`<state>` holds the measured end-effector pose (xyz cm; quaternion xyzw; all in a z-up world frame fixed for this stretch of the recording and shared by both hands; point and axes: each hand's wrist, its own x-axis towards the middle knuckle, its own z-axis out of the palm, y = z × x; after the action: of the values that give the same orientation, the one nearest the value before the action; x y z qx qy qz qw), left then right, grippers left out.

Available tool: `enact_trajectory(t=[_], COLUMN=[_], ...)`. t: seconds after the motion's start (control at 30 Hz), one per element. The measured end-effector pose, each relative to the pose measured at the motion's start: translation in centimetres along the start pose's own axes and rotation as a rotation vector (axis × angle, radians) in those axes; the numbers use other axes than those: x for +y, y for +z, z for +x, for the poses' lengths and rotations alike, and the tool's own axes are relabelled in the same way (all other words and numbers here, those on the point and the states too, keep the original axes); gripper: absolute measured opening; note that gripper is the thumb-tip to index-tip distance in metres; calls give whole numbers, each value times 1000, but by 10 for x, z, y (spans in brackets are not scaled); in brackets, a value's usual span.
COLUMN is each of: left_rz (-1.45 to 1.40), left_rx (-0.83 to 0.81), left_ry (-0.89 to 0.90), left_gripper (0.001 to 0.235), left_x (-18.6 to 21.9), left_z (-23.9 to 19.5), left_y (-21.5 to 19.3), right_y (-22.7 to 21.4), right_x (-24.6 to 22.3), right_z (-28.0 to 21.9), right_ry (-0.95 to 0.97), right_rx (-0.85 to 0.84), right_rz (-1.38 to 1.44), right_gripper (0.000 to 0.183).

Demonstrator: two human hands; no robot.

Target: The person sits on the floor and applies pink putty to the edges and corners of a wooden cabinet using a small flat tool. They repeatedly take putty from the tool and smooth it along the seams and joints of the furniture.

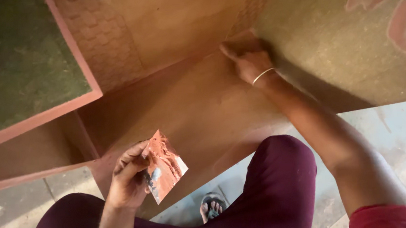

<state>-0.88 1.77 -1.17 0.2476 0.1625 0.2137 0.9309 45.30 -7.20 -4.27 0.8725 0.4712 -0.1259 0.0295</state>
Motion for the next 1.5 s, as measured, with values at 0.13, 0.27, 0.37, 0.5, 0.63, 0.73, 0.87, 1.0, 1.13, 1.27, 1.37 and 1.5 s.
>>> enact_trajectory(t=[0.13,0.27,0.37,0.5,0.63,0.73,0.87,1.0,1.13,1.27,1.37,1.5], left_rz=[44,112,148,156,121,151,108,129,136,152,148,-59], left_rx=[19,65,143,98,69,119,54,87,77,151,214,-43], left_ry=[-32,-69,-95,-74,-95,-80,-77,-77,-87,-147,-182,-239], left_gripper=[42,43,44,45,42,44,44,41,42,39,40,43], left_x=[-2,-11,-9,-10,-13,-10,-13,-14,-12,-20,-26,-23], left_z=[1,4,7,8,8,5,0,0,4,7,10,8], left_y=[-5,-5,-4,-6,-12,-15,-16,-13,-12,-9,-1,2], right_y=[1,7,8,4,-6,-23,-26,2,11,-26,-65,-80], right_x=[27,37,37,35,25,12,13,28,26,-21,-87,-129], right_z=[-6,5,21,30,16,8,9,33,60,15,-66,-187], right_ry=[82,79,82,131,141,353,258,149,297,-116,-204,-883], right_rx=[210,342,349,276,300,19,282,391,205,460,182,253], right_rz=[-90,-16,14,-32,-36,13,63,-14,102,135,467,267], right_gripper=[56,66,64,59,62,51,53,55,45,44,53,65])
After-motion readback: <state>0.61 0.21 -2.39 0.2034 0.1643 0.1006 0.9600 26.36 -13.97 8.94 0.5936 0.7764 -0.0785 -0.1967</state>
